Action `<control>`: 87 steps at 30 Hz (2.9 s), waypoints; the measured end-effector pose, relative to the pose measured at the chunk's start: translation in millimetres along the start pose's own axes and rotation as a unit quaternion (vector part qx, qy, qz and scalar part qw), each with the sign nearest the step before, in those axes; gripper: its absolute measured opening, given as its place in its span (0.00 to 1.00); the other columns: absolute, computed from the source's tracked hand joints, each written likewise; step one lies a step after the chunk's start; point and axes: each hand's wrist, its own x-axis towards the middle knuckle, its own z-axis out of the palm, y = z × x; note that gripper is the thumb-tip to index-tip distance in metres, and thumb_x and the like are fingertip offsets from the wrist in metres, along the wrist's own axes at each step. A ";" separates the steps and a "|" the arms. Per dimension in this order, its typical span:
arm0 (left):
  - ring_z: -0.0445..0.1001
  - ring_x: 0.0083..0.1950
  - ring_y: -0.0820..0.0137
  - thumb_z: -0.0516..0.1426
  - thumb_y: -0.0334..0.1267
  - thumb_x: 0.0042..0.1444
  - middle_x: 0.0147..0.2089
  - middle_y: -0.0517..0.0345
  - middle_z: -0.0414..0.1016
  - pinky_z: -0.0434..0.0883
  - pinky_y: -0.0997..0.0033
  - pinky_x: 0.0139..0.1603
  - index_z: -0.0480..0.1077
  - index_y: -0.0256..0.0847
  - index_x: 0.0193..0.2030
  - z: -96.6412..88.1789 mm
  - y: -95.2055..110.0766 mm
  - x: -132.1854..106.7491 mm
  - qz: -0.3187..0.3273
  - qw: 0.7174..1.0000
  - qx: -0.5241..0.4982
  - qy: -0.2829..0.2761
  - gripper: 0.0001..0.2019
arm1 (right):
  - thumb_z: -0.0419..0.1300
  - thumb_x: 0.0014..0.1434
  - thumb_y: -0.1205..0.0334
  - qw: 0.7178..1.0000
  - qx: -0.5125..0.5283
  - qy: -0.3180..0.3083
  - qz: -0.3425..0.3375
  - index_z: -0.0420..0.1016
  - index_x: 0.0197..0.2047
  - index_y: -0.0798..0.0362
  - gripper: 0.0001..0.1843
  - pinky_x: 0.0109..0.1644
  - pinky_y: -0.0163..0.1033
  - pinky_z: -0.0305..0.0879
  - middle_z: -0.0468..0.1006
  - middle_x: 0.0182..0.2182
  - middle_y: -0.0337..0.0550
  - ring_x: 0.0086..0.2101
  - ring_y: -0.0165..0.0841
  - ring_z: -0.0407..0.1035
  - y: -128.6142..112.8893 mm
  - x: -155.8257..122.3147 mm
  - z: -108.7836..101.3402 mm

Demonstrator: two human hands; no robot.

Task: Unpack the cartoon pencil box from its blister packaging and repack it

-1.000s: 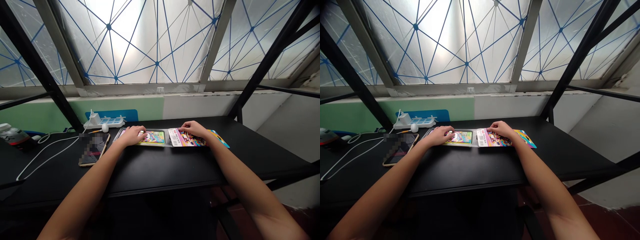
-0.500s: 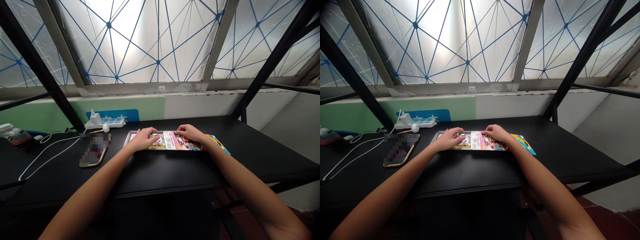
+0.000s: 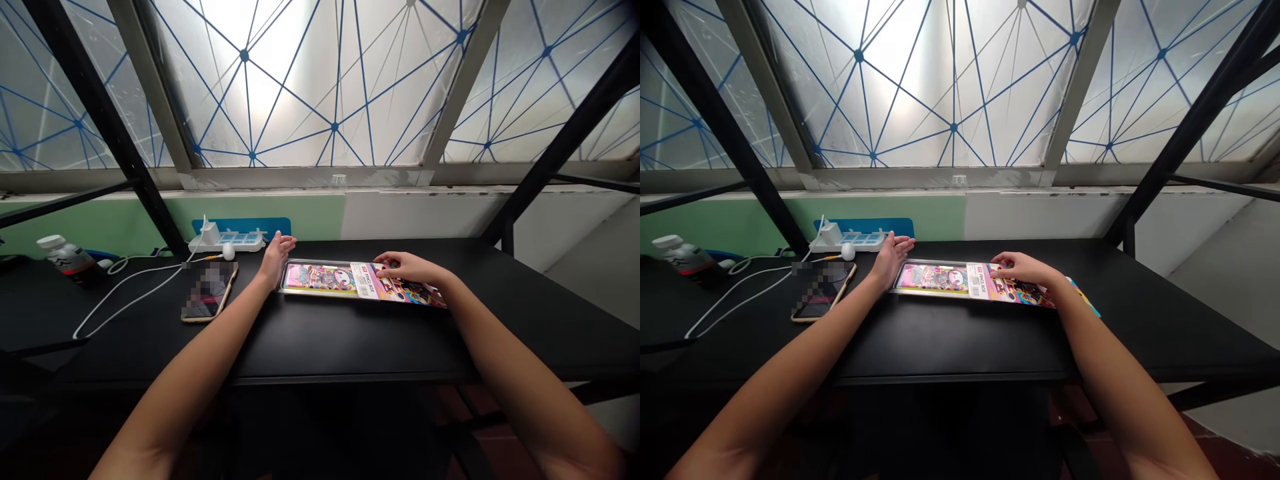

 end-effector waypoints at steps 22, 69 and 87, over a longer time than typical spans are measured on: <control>0.75 0.59 0.56 0.52 0.48 0.71 0.58 0.43 0.76 0.71 0.49 0.59 0.69 0.40 0.58 -3.0 -9.6 6.0 -0.129 0.980 -0.147 0.045 0.17 | 0.65 0.48 0.29 0.979 -0.178 -0.051 -0.088 0.74 0.60 0.50 0.44 0.63 0.59 0.57 0.73 0.62 0.58 0.59 0.57 0.68 -150.5 104.9 65.8; 0.66 0.67 0.54 0.56 0.44 0.67 0.66 0.48 0.71 0.33 0.46 0.75 0.67 0.46 0.36 17.2 33.1 -31.4 0.286 0.853 0.425 -0.098 0.08 | 0.62 0.58 0.35 0.930 -0.249 0.239 -0.129 0.66 0.40 0.46 0.24 0.36 0.43 0.58 0.79 0.35 0.46 0.35 0.45 0.71 -77.7 0.4 24.9; 0.71 0.62 0.46 0.70 0.53 0.49 0.58 0.46 0.77 0.57 0.53 0.68 0.75 0.49 0.54 4.2 15.4 -25.1 0.233 0.850 0.422 -0.210 0.26 | 0.63 0.53 0.66 0.898 -0.272 0.135 -0.319 0.66 0.59 0.49 0.30 0.51 0.51 0.66 0.74 0.53 0.53 0.49 0.48 0.67 -103.1 3.2 83.3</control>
